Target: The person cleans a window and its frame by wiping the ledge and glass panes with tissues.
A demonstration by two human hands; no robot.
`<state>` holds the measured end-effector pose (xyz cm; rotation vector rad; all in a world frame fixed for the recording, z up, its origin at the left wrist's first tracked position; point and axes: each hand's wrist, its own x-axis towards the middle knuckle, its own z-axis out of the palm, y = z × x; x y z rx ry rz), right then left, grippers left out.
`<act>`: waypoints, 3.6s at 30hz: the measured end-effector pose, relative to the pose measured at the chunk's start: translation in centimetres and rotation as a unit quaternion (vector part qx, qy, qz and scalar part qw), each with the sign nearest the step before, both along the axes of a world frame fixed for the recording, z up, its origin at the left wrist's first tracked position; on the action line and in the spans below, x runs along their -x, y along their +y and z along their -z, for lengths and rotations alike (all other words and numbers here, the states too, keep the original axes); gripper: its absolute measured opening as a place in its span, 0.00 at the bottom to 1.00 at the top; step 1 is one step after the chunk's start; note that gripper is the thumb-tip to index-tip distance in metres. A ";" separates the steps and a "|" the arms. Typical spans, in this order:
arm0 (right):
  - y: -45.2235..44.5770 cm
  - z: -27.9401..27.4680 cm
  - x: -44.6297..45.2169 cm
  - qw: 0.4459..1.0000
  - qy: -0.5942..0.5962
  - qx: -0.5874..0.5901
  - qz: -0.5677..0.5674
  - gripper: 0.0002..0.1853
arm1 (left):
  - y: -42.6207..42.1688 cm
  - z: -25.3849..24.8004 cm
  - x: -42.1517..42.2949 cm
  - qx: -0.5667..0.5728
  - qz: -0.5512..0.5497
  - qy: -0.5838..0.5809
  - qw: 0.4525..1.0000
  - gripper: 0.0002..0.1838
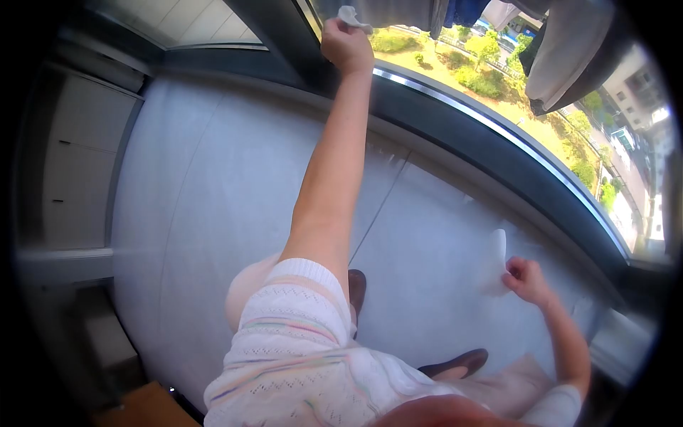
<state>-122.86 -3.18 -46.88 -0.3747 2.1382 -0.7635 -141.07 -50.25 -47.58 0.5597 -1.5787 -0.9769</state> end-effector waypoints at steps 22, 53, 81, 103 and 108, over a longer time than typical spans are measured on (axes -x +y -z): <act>-11.4 -8.2 11.0 0.934 -0.048 0.287 0.205 0.07 | -0.2 -6.0 -2.0 0.098 -0.081 0.121 0.984 0.02; -6.8 -2.9 4.3 0.935 -0.132 0.245 0.220 0.07 | 10.1 7.6 -2.8 0.019 0.098 -0.213 0.972 0.06; -1.0 -3.2 4.1 0.929 -0.088 0.249 0.259 0.07 | 6.1 9.1 -4.3 0.288 0.056 -0.285 0.912 0.04; 5.5 -2.8 4.7 0.932 -0.084 0.187 0.299 0.11 | 20.1 9.2 -4.5 0.378 0.219 -0.276 0.856 0.03; 9.3 -4.0 5.0 0.881 -0.048 0.236 0.407 0.11 | 32.2 8.9 -5.7 0.367 0.397 -0.243 0.805 0.06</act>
